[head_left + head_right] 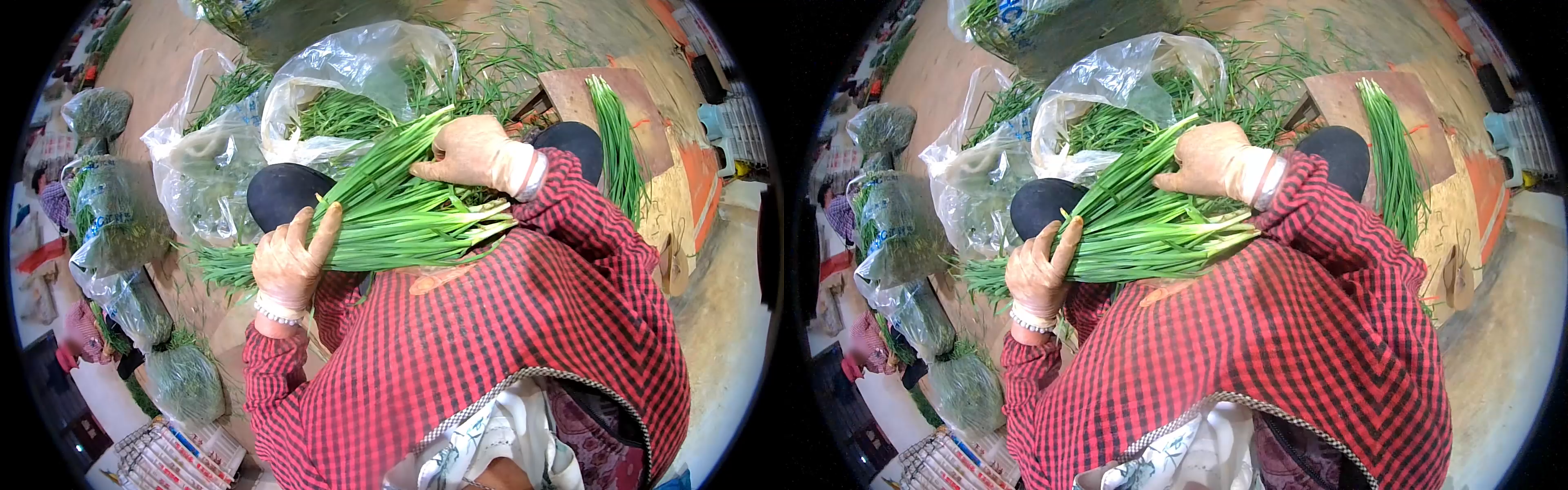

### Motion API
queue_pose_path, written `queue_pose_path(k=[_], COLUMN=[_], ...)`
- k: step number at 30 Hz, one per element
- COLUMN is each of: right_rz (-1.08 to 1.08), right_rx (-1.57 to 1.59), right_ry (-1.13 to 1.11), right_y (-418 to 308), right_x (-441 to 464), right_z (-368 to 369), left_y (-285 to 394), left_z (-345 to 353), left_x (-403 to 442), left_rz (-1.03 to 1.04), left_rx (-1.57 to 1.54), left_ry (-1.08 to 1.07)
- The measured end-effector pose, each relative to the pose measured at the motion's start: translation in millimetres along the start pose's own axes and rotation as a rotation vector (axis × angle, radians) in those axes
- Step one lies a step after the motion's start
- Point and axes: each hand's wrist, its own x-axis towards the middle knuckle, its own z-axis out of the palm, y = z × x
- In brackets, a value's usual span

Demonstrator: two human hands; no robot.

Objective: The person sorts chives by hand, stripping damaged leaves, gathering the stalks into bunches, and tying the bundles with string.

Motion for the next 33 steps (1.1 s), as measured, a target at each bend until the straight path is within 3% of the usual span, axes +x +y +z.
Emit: queue_pose_path(k=[4, 7, 9, 11, 13, 14, 15, 17, 18, 19, 21, 24, 26, 27, 29, 31, 33], right_rz=[-0.14, -0.093, -0.029, 0.046, 0.256, 0.339, 0.34, 0.18, 0.143, 0.161, -0.039, -0.23, -0.28, -0.286, -0.281, -0.059, -0.149], right_rx=[0.232, 0.51, 0.518, 0.389, 0.167, 0.05, 0.048, 0.219, 0.294, 0.363, 0.31, 0.316, 0.707, 0.706, 1.067, 1.396, 1.576], right_ry=[0.044, 0.071, 0.103, 0.218, 0.286, 0.137, 0.14, 0.248, 0.214, 0.018, -0.099, -0.023, 0.072, 0.066, -0.028, -0.193, -0.051], right_y=[24, 53, 74, 95, 120, 137, 133, 106, 81, 48, 8, 1, 5, 7, 14, 12, 23], right_x=[12, 5, -2, -11, -15, -16, -20, -34, -37, -41, -43, -35, -36, -39, -51, -74, -89], right_z=[25, 29, 30, 28, 31, 27, 22, 13, 2, -18, -21, 10, 18, 17, 6, -18, -24], left_y=[-2, -6, -8, -10, -11, -11, -12, -12, -11, -11, -10, -11, -13, -14, -17, -17, -17], left_z=[3, 7, 9, 9, 10, 10, 9, 8, 6, 5, 5, 4, 5, 6, 9, 14, 19], left_x=[-7, -11, -15, -17, -17, -17, -16, -15, -13, -10, -5, -4, -11, -15, -18, -21, -21], left_rz=[-0.02, -0.027, -0.052, -0.064, -0.07, -0.067, -0.064, -0.062, -0.057, -0.046, -0.035, -0.042, -0.062, -0.08, -0.096, -0.107, -0.117], left_rx=[0.012, -0.001, -0.028, -0.044, -0.046, -0.047, -0.036, -0.025, -0.008, 0.008, 0.011, 0.019, 0.022, 0.016, 0.007, -0.04, -0.047], left_ry=[-0.021, -0.002, 0.002, -0.009, -0.005, -0.003, -0.004, -0.007, -0.016, -0.023, -0.032, -0.035, -0.039, -0.048, -0.057, 0.005, 0.03])
